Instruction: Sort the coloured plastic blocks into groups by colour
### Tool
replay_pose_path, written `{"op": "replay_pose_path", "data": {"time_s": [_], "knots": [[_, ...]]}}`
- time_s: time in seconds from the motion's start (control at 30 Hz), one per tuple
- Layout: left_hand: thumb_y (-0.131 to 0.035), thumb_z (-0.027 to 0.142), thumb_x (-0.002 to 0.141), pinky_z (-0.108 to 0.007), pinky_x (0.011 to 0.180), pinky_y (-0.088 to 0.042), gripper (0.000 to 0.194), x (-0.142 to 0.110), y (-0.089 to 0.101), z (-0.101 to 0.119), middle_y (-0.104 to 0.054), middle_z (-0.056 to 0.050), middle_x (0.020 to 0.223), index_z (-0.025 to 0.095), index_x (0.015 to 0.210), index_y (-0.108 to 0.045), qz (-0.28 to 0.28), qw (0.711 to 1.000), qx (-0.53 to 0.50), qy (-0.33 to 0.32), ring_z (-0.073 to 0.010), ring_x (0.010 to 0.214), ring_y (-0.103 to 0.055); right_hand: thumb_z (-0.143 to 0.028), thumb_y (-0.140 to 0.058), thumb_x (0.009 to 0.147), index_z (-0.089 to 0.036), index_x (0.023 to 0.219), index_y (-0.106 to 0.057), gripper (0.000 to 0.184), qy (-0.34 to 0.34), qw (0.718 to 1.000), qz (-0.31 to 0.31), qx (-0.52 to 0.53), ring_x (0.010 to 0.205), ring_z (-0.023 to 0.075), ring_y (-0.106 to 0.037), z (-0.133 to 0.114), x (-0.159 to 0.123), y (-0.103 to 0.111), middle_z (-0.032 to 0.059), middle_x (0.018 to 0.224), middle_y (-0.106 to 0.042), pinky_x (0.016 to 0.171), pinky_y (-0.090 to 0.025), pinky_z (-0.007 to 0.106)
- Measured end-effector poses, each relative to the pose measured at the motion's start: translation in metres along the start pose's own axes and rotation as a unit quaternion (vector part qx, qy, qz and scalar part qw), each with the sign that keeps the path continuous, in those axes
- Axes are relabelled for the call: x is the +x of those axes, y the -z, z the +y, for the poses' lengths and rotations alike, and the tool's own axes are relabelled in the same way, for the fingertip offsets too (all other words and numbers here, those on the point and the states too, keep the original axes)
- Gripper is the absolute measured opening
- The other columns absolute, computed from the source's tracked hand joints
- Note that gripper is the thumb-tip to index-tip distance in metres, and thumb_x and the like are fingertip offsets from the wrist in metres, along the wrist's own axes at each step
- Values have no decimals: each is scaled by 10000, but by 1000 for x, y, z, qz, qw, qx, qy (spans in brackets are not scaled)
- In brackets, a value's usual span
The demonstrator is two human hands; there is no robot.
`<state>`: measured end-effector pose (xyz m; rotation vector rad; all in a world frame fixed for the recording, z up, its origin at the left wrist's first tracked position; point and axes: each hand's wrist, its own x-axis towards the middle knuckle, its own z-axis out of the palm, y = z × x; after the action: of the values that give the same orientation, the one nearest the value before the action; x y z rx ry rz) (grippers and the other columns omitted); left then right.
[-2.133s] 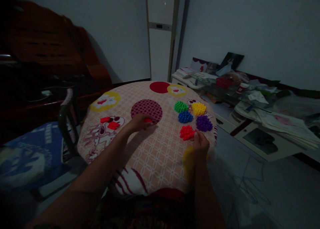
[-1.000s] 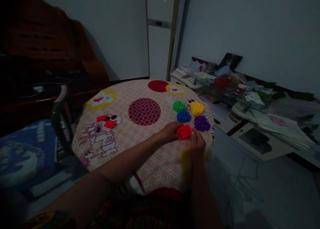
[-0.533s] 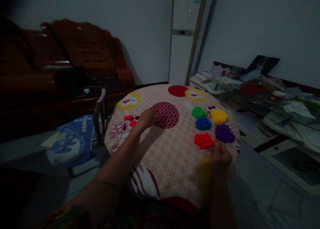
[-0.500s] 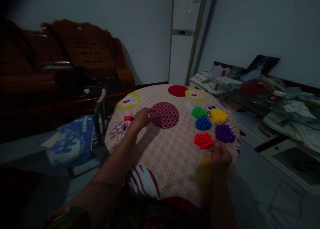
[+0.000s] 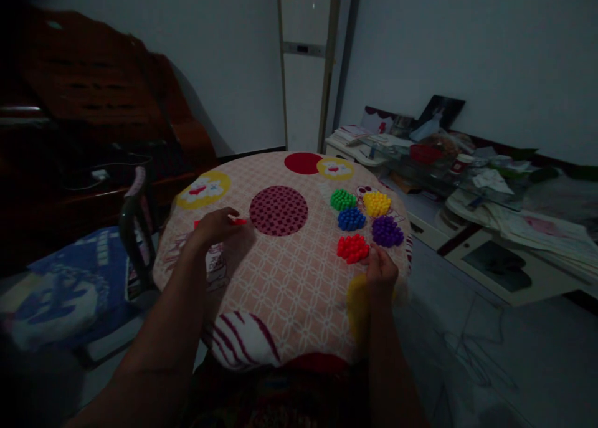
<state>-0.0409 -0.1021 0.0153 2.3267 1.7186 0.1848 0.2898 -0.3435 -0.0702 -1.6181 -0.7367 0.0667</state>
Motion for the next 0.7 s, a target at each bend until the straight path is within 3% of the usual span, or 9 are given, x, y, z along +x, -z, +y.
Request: {"op": "replay_pose_path", "data": {"time_s": [0.1,0.23,0.37,0.5,0.6,0.7], "knots": [[-640,374,851,-266,757,-479,367,5,-7,39,-735,-69,1017,171,1157,-645,4,990,-89,-107,-192,888,-664,-621,-521,872,-124,957,-718,541,12,1000,-4,0,583,178,-534,-3,-1,1,40,608,-626,546,-389,290],[-642,317,816,-239,702,-465,282,2,-23,102,-728,-38,901,159,1044,-691,-59,950,-192,-239,-162,805,-655,-615,-519,879,-118,965,-713,541,9,1000,-12,1,566,169,-524,-4,-1,1,40,610,-630,544,-390,288],[-652,370,806,-229,651,-458,358,-17,-42,147,-725,-43,837,137,1076,-687,-128,907,-275,-292,-146,711,-652,-617,-508,888,-111,996,-713,557,8,1000,-13,0,572,166,-525,-1,-1,1,34,612,-628,552,-396,283],[-654,403,796,-214,612,-446,368,-45,-58,163,-713,-24,784,152,1061,-697,-184,871,-314,-329,-141,682,-647,-631,-505,886,-115,1014,-714,571,17,1000,-13,-4,594,172,-538,1,0,0,31,622,-633,566,-410,286],[-697,462,754,-211,564,-423,414,-55,-68,163,-700,-23,761,147,1022,-705,-202,876,-316,-304,-151,678,-640,-639,-494,888,-121,999,-712,573,18,1000,-6,-8,604,174,-544,1,0,-1,28,619,-629,574,-416,285],[-703,421,748,-213,575,-438,408,-43,-74,166,-712,-31,808,140,1043,-690,-181,887,-332,-266,-152,697,-645,-630,-497,890,-123,1004,-708,560,13,1000,-9,-8,596,172,-542,3,0,-1,27,620,-629,571,-416,284]]}}
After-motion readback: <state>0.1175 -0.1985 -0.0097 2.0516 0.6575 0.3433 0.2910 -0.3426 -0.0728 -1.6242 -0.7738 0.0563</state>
